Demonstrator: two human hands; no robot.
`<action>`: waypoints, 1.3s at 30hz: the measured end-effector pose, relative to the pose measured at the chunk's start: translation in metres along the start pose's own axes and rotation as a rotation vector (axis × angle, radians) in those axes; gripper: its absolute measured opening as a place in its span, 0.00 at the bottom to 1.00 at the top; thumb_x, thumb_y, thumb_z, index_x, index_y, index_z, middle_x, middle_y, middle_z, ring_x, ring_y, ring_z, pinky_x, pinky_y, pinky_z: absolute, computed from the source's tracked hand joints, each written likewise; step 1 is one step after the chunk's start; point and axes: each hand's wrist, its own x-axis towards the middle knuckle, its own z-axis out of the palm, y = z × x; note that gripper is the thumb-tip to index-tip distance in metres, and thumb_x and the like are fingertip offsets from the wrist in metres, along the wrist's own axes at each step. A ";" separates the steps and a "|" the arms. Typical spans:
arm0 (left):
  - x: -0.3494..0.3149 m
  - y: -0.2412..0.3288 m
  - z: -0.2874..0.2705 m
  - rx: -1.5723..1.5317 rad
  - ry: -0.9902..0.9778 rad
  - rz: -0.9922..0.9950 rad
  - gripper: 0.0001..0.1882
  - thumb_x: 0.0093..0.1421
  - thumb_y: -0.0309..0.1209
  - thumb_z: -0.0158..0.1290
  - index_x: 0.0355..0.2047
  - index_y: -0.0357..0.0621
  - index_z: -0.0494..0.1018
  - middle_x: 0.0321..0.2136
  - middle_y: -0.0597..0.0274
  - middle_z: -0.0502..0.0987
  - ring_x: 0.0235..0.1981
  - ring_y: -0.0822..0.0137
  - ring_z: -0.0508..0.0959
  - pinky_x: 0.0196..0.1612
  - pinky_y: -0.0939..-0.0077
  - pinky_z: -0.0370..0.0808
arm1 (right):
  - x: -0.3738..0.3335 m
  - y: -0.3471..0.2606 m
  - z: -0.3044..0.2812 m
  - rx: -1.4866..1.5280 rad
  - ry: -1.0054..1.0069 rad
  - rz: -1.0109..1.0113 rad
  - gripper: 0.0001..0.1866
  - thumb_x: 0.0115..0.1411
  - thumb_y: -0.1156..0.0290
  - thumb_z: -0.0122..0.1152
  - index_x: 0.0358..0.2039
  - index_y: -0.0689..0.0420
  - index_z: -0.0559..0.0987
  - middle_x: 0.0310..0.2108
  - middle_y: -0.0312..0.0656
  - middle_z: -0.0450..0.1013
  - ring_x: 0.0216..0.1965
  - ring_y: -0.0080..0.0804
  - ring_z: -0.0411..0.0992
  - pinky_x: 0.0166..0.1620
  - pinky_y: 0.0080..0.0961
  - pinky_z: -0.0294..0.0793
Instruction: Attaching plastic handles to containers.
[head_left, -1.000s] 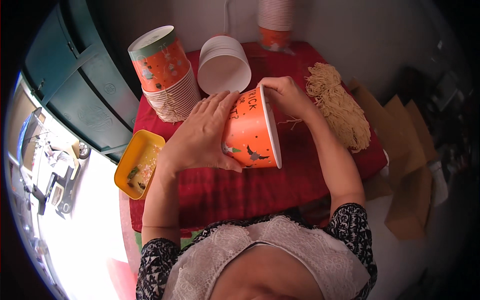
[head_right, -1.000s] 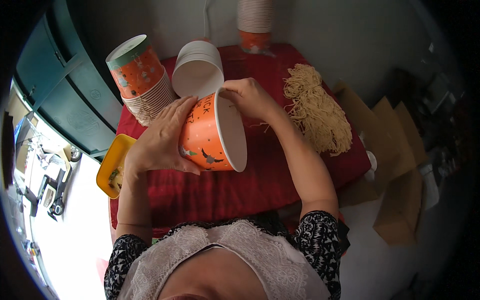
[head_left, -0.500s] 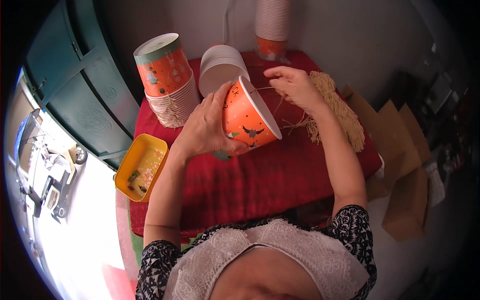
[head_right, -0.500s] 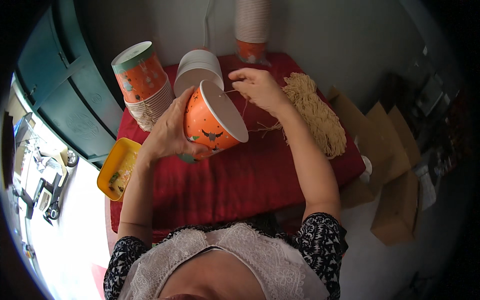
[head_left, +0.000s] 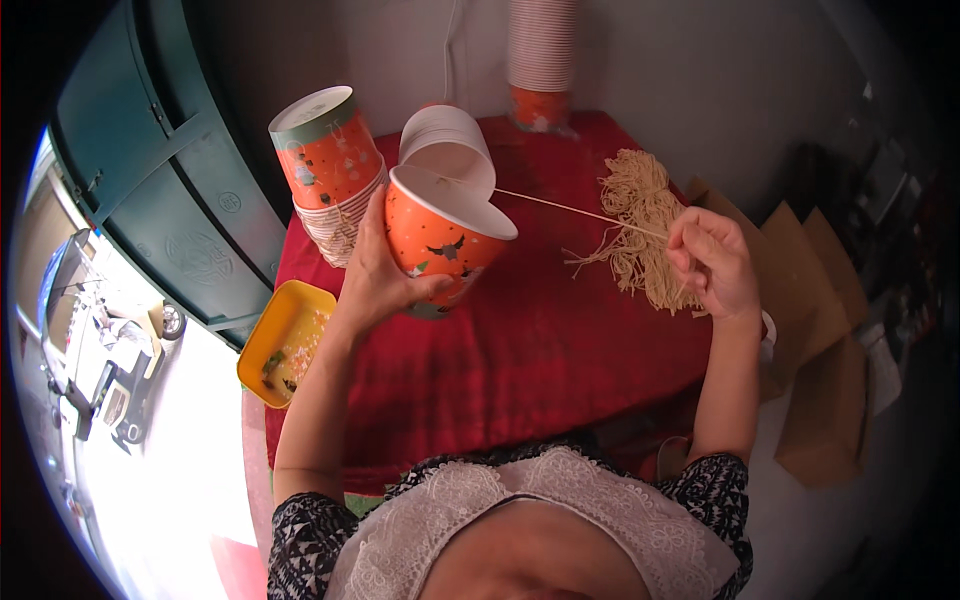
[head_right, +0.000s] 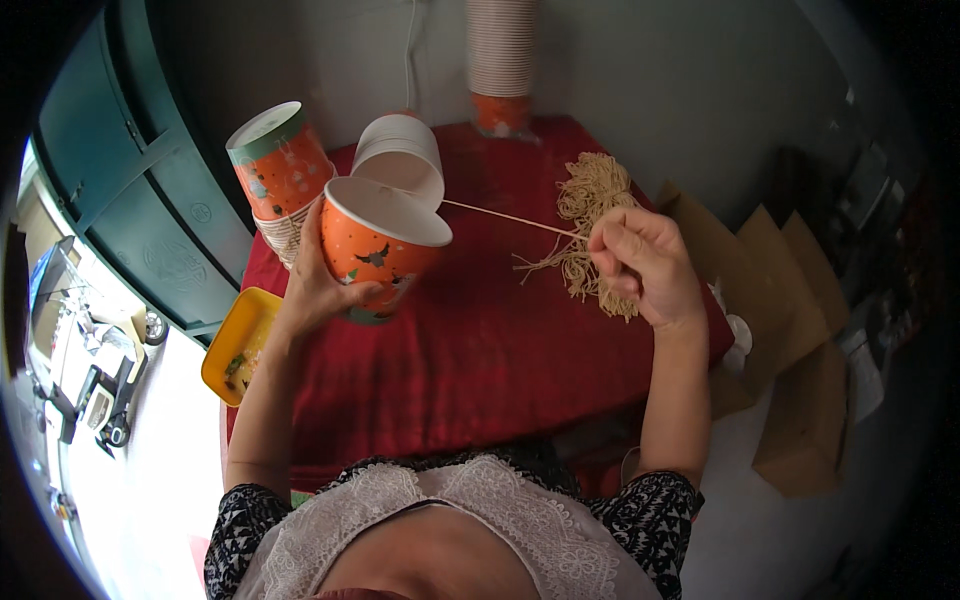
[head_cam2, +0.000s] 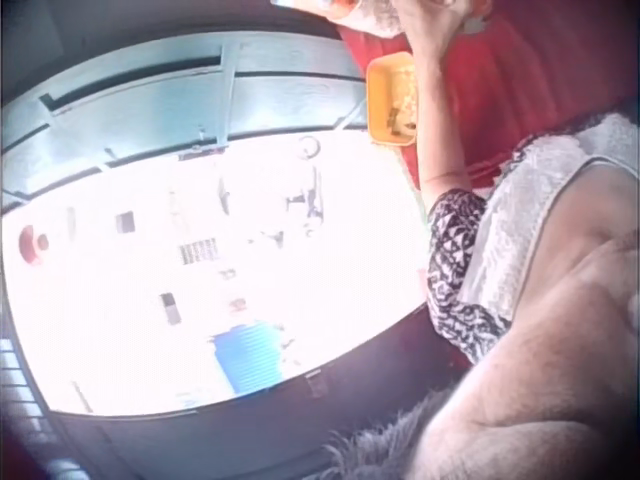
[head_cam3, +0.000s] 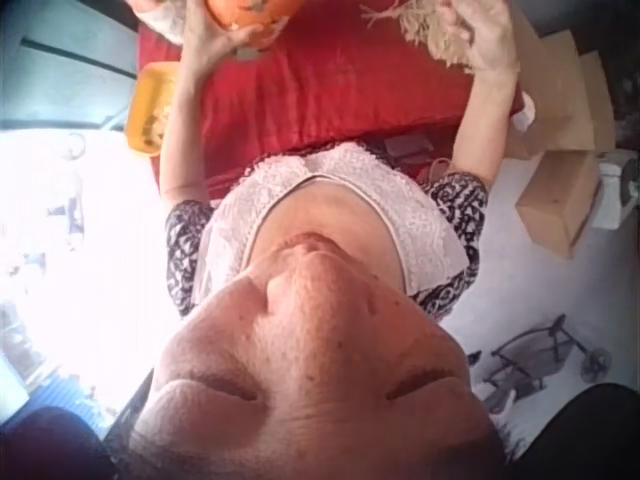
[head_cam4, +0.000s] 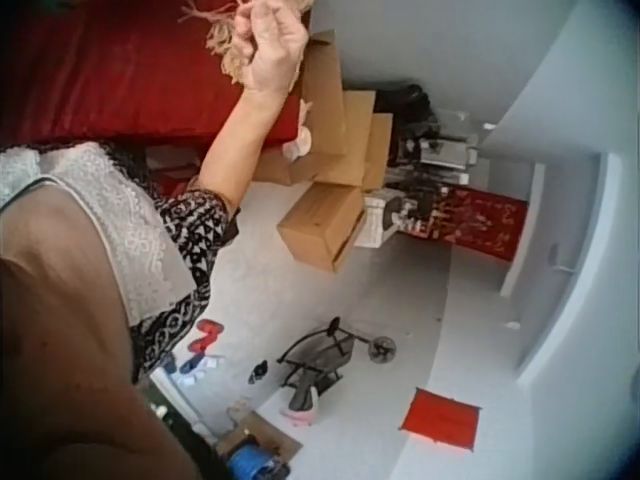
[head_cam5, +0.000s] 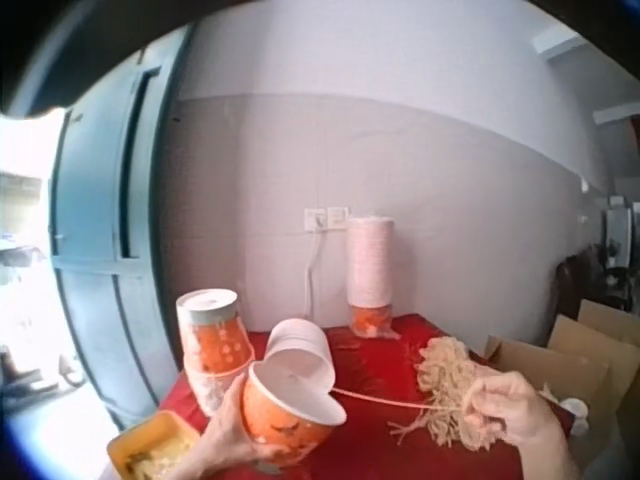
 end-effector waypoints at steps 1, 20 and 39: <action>-0.006 0.000 0.000 0.004 -0.002 -0.005 0.67 0.31 0.41 0.74 0.65 0.32 0.45 0.59 0.42 0.61 0.62 0.50 0.64 0.63 0.62 0.63 | -0.004 0.001 0.000 0.005 -0.026 0.009 0.12 0.66 0.67 0.53 0.29 0.61 0.76 0.18 0.34 0.69 0.13 0.10 0.57 0.15 0.09 0.55; -0.072 0.007 0.041 0.171 0.211 -0.103 0.73 0.32 0.49 0.74 0.66 0.31 0.37 0.62 0.38 0.55 0.63 0.45 0.60 0.63 0.56 0.61 | -0.050 0.052 -0.012 0.382 -0.682 -0.342 0.24 0.61 0.60 0.62 0.32 0.77 0.79 0.20 0.56 0.77 0.07 0.23 0.64 0.12 0.16 0.65; -0.061 0.069 0.054 0.447 0.113 0.633 0.71 0.28 0.41 0.76 0.66 0.38 0.40 0.62 0.32 0.51 0.61 0.35 0.60 0.59 0.45 0.64 | -0.031 0.077 0.054 -0.222 -0.065 -0.166 0.11 0.64 0.74 0.56 0.44 0.68 0.76 0.30 0.37 0.76 0.27 0.13 0.69 0.31 0.14 0.71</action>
